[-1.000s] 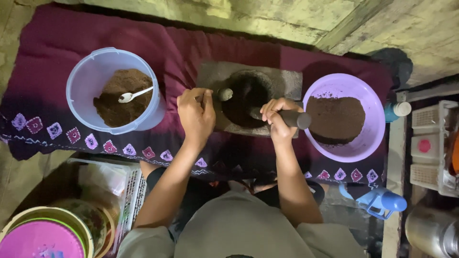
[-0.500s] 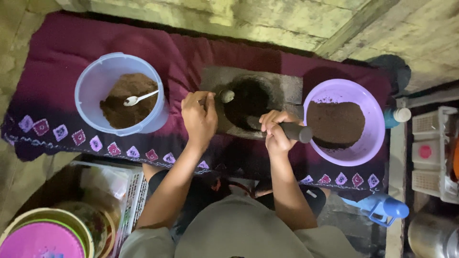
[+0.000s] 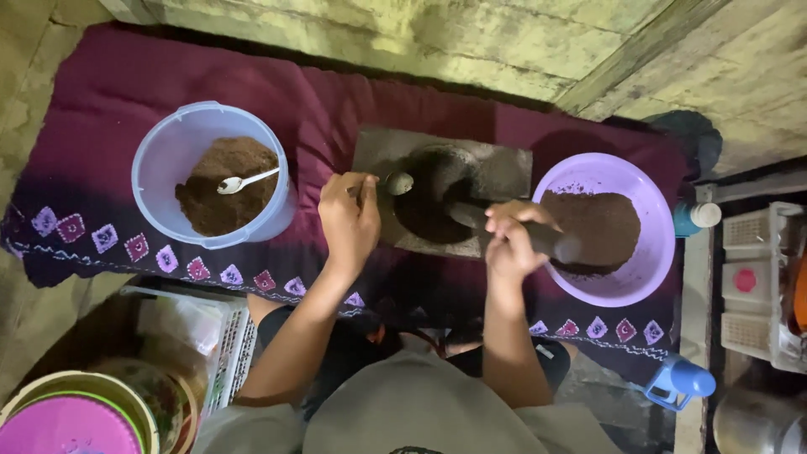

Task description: The person grinds a dark brown powder on a stone slab using a cylindrical stone pestle. They use a spoon to gather the ground powder and transfer it into a purple bowl.

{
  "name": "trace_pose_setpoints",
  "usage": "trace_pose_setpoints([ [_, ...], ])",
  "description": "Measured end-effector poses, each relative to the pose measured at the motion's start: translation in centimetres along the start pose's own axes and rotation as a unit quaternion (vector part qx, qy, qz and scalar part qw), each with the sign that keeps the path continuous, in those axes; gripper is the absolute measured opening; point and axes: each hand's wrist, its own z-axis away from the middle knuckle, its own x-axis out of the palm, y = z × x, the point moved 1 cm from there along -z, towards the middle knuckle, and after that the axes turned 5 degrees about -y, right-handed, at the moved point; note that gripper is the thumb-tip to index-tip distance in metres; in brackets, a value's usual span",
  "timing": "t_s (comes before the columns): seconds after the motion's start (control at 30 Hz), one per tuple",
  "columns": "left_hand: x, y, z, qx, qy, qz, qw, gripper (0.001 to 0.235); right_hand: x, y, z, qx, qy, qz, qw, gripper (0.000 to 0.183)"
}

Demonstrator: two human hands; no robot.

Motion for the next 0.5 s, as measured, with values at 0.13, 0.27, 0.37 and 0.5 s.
trace_pose_setpoints([
  [0.13, -0.2, 0.3, -0.4, 0.006, 0.007, 0.005, 1.0, 0.017, 0.4, 3.5, -0.5, 0.046, -0.028, 0.006, 0.998, 0.022],
  [0.27, -0.2, 0.3, -0.3, 0.006, 0.019, 0.014, 1.0, 0.017, 1.9, 1.4, -0.8, 0.043, -0.038, -0.026, 0.998, 0.021],
  [0.37, -0.3, 0.5, -0.4, 0.005, 0.016, 0.014, 1.0, 0.018, 4.0, -0.5, -0.7, 0.044, -0.035, -0.049, 0.997, 0.018],
  [0.5, -0.2, 0.6, -0.4, 0.008, 0.021, 0.018, 1.0, 0.018, 5.5, 1.1, 0.0, 0.053, -0.084, -0.03, 0.995, 0.023],
])
